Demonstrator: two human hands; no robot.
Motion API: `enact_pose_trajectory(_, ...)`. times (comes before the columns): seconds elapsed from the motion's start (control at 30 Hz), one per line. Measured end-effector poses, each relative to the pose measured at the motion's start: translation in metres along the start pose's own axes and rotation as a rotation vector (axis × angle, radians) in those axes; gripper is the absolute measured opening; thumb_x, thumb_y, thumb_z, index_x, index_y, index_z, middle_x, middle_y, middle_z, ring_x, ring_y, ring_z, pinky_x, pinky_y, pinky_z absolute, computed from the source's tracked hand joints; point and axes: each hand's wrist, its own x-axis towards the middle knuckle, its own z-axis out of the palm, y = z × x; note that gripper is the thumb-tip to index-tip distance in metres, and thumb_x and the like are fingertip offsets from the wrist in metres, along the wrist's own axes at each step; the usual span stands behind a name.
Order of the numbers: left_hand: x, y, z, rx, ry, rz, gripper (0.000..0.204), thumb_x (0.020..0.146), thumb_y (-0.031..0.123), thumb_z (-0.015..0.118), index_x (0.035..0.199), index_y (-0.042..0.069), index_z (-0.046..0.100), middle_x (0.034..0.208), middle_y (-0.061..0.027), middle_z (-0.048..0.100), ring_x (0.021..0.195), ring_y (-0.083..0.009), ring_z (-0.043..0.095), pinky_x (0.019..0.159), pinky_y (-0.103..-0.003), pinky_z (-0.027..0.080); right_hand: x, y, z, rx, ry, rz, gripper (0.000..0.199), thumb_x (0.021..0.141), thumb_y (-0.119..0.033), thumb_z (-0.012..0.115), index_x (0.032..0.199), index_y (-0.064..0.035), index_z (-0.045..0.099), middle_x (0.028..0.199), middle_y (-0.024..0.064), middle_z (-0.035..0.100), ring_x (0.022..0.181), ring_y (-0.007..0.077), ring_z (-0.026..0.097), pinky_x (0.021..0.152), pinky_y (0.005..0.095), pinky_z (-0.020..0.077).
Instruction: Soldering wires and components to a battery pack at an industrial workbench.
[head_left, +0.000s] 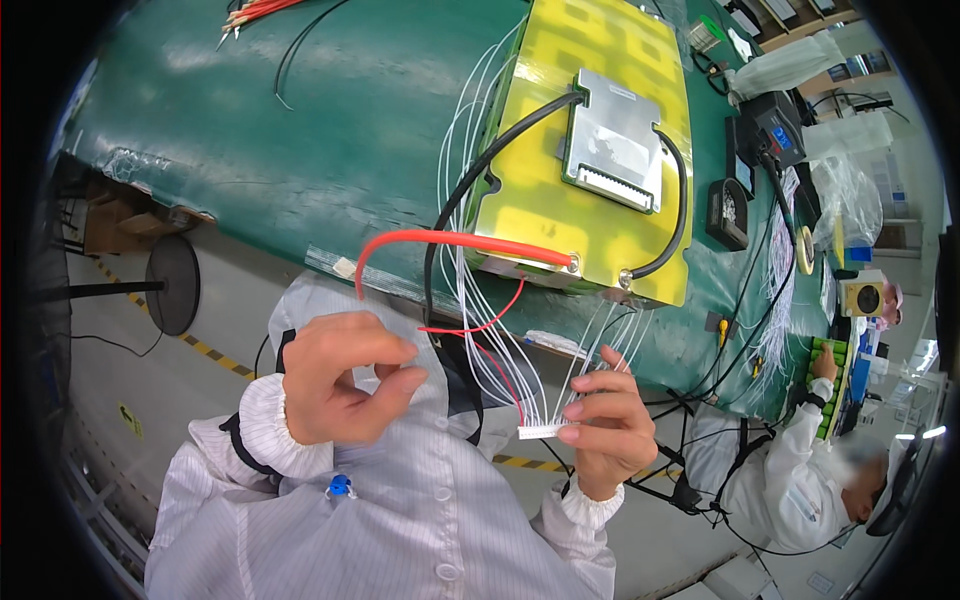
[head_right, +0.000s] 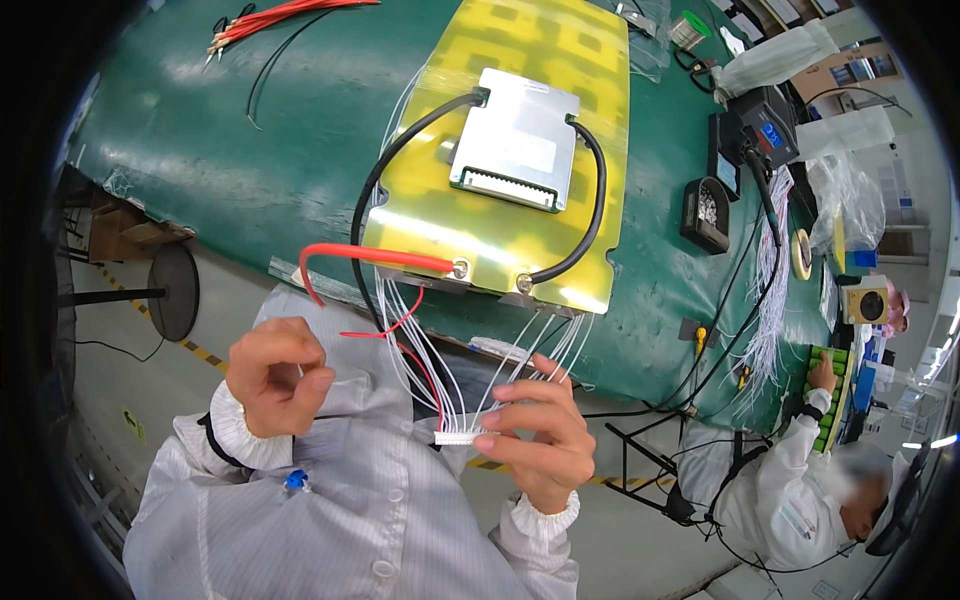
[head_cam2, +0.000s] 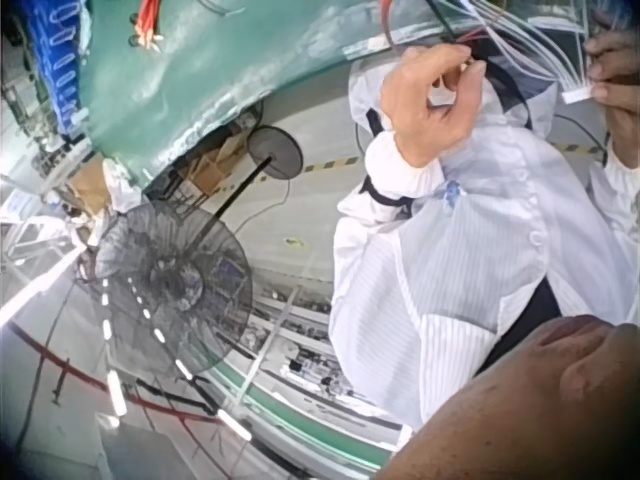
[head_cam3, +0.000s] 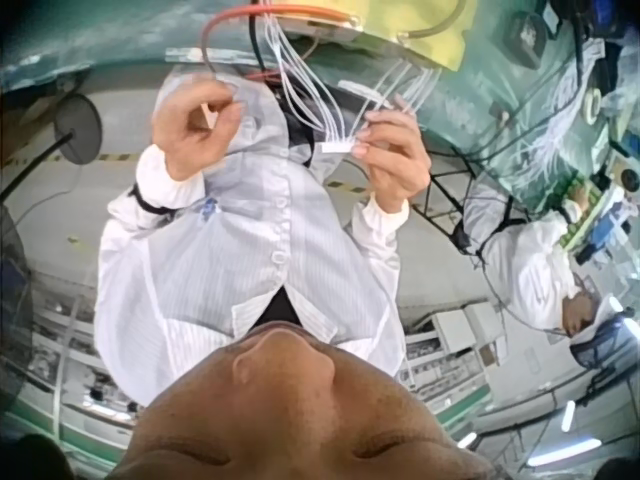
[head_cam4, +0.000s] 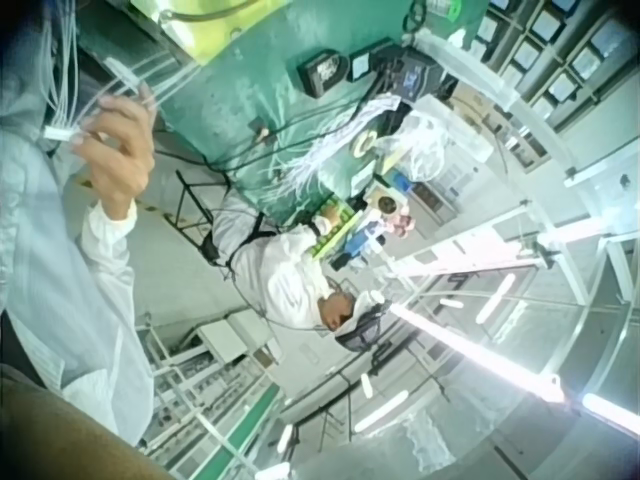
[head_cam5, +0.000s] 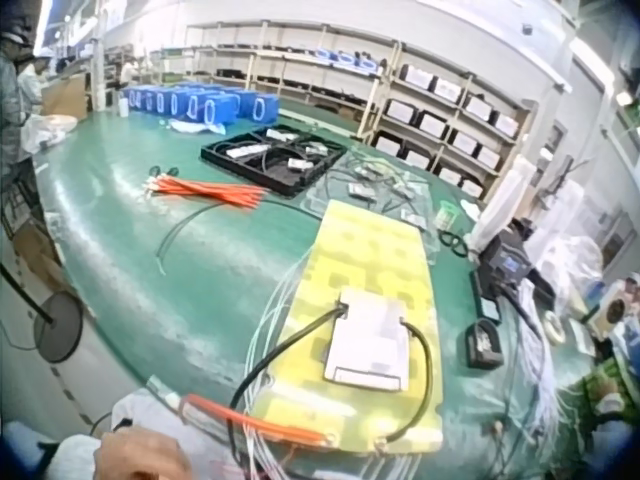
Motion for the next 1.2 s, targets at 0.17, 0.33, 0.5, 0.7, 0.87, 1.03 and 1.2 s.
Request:
enact_pose_trajectory(0.17, 0.016, 0.003, 0.000, 0.110, 0.043, 0.007, 0.021, 0.068, 0.000, 0.079, 0.085, 0.002, 0.066, 0.065, -0.0040, 0.058, 0.049, -0.0126, 0.051, 0.045, -0.023, 0.038, 0.000, -0.001, 0.001, 0.011, 0.013, 0.010, 0.012, 0.071, -0.007, 0.076, 0.068, -0.0155, 0.068, 0.075, 0.0019, 0.063, 0.087, 0.0254, 0.063, 0.101, 0.0579, 0.0389)
enact_pose_trajectory(0.33, 0.014, 0.001, 0.004, 0.113, -0.088, -0.019, 0.016, 0.070, 0.003, 0.079, 0.083, 0.003, 0.068, 0.064, -0.0035, 0.058, 0.048, -0.0107, 0.050, 0.042, -0.023, 0.037, 0.000, -0.001, 0.004, 0.031, 0.054, -0.007, 0.017, 0.064, -0.001, 0.077, 0.074, -0.0140, 0.071, 0.079, 0.0020, 0.066, 0.086, 0.0255, 0.065, 0.095, 0.0545, 0.0434)
enact_pose_trajectory(0.5, 0.008, 0.000, 0.003, 0.092, -0.068, -0.008, 0.012, 0.073, 0.002, 0.076, 0.080, 0.003, 0.066, 0.064, -0.0030, 0.057, 0.048, -0.0103, 0.049, 0.042, -0.023, 0.036, -0.001, 0.000, 0.005, 0.022, 0.080, -0.012, 0.015, 0.064, -0.001, 0.076, 0.072, -0.0120, 0.070, 0.078, 0.0036, 0.066, 0.085, 0.0267, 0.066, 0.096, 0.0553, 0.0435)
enact_pose_trajectory(0.7, 0.005, -0.005, -0.001, 0.044, 0.005, -0.038, 0.009, 0.076, 0.000, 0.071, 0.083, 0.003, 0.064, 0.065, -0.0025, 0.056, 0.049, -0.0098, 0.047, 0.045, -0.023, 0.036, -0.005, 0.001, 0.007, 0.003, 0.118, 0.016, 0.014, 0.063, -0.001, 0.076, 0.069, -0.0110, 0.068, 0.077, 0.0045, 0.066, 0.085, 0.0276, 0.066, 0.097, 0.0561, 0.0433)
enact_pose_trajectory(0.87, 0.005, -0.005, -0.003, -0.014, 0.001, -0.149, 0.012, 0.078, 0.002, 0.072, 0.087, 0.002, 0.064, 0.066, -0.0022, 0.056, 0.052, -0.0092, 0.047, 0.046, -0.023, 0.036, -0.004, 0.001, 0.008, 0.037, 0.152, 0.002, 0.014, 0.068, -0.003, 0.076, 0.071, -0.0112, 0.065, 0.076, 0.0044, 0.065, 0.083, 0.0271, 0.065, 0.097, 0.0571, 0.0428)
enact_pose_trajectory(1.03, -0.001, -0.010, 0.001, -0.111, -0.192, -0.334, 0.015, 0.079, 0.002, 0.072, 0.092, -0.001, 0.065, 0.070, -0.0040, 0.058, 0.058, -0.0108, 0.051, 0.053, -0.024, 0.041, -0.002, -0.001, 0.006, -0.006, 0.046, -0.040, 0.019, 0.078, 0.005, 0.067, 0.076, -0.0105, 0.056, 0.078, 0.0047, 0.058, 0.086, 0.0251, 0.062, 0.102, 0.0595, 0.0398)
enact_pose_trajectory(1.2, 0.000, -0.015, -0.002, -0.115, -0.059, -0.308, 0.008, 0.081, -0.001, 0.068, 0.089, -0.002, 0.064, 0.073, -0.0059, 0.060, 0.059, -0.0130, 0.052, 0.055, -0.025, 0.042, -0.004, -0.001, 0.007, 0.009, 0.151, -0.014, 0.017, 0.073, -0.004, 0.075, 0.074, -0.0109, 0.060, 0.074, 0.0056, 0.062, 0.082, 0.0270, 0.065, 0.098, 0.0579, 0.0427)
